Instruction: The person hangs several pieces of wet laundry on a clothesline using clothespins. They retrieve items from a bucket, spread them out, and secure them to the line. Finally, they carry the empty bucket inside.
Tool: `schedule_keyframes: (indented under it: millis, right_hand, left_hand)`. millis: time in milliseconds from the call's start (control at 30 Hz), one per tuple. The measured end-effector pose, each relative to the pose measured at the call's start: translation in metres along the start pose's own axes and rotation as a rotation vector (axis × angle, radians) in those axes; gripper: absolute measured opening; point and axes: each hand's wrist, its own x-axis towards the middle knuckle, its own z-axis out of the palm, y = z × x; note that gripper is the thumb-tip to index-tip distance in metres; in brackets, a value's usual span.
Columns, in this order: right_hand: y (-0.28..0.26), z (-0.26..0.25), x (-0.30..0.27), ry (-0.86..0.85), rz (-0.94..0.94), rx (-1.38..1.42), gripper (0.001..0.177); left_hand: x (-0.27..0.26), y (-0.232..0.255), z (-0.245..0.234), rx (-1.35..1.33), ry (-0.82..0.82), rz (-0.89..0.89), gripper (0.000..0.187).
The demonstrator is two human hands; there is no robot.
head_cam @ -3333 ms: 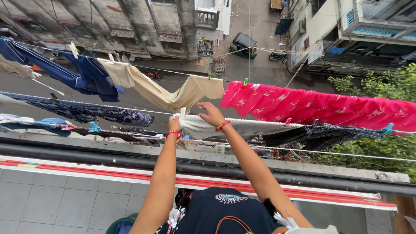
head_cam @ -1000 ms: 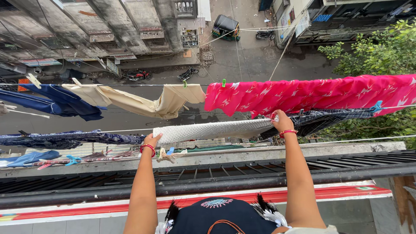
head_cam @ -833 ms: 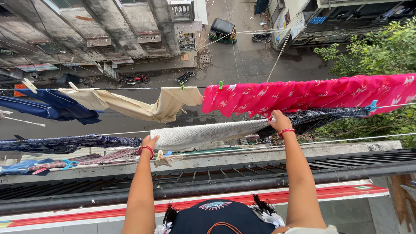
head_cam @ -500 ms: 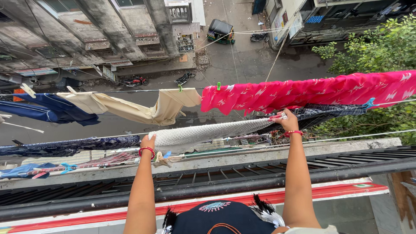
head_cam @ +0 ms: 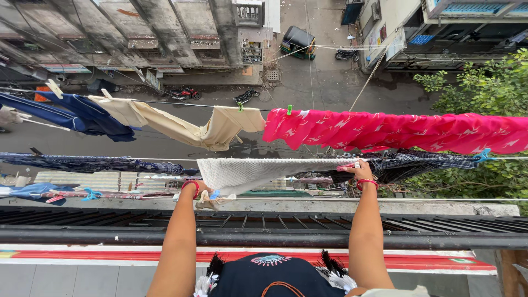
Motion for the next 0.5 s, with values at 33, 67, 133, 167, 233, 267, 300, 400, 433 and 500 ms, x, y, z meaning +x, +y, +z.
schedule_keyframes:
  millis: [33,67,133,167,233,267,300,400,433,500]
  right_hand:
    - [0.005,0.0,0.001,-0.028,0.021,-0.071,0.036]
    - [0.012,0.0,0.0,-0.056,0.041,-0.143,0.037]
    - [0.025,0.007,-0.005,-0.093,0.118,-0.178,0.038]
    - [0.03,0.009,-0.009,-0.105,0.176,-0.144,0.037]
    - [0.036,0.014,-0.017,-0.114,0.215,-0.086,0.036]
    - [0.034,0.013,-0.022,-0.112,0.194,-0.061,0.037]
    - [0.028,0.017,-0.023,-0.118,0.17,-0.035,0.037]
    - [-0.005,0.006,-0.035,-0.174,0.284,0.015,0.03]
    - [-0.017,0.003,-0.035,-0.192,0.334,0.134,0.03]
    - [-0.042,-0.004,-0.033,-0.187,0.158,0.29,0.027]
  left_hand:
    - [-0.001,0.0,0.004,0.021,-0.006,0.003,0.077]
    - [-0.001,0.002,0.008,0.033,-0.016,0.007,0.074]
    - [0.0,0.002,0.014,0.049,-0.015,0.026,0.068]
    - [0.0,0.002,0.017,0.046,-0.003,0.034,0.065]
    - [0.002,0.003,0.021,0.048,0.038,0.059,0.06]
    - [0.002,0.003,0.022,0.055,0.072,0.072,0.057]
    - [0.003,0.002,0.02,0.057,0.121,0.088,0.055]
    - [0.001,0.001,0.016,-0.139,0.299,0.171,0.049]
    - [0.001,0.001,0.012,-0.404,0.342,0.221,0.046]
    - [0.001,0.002,-0.002,-0.664,0.479,0.269,0.041]
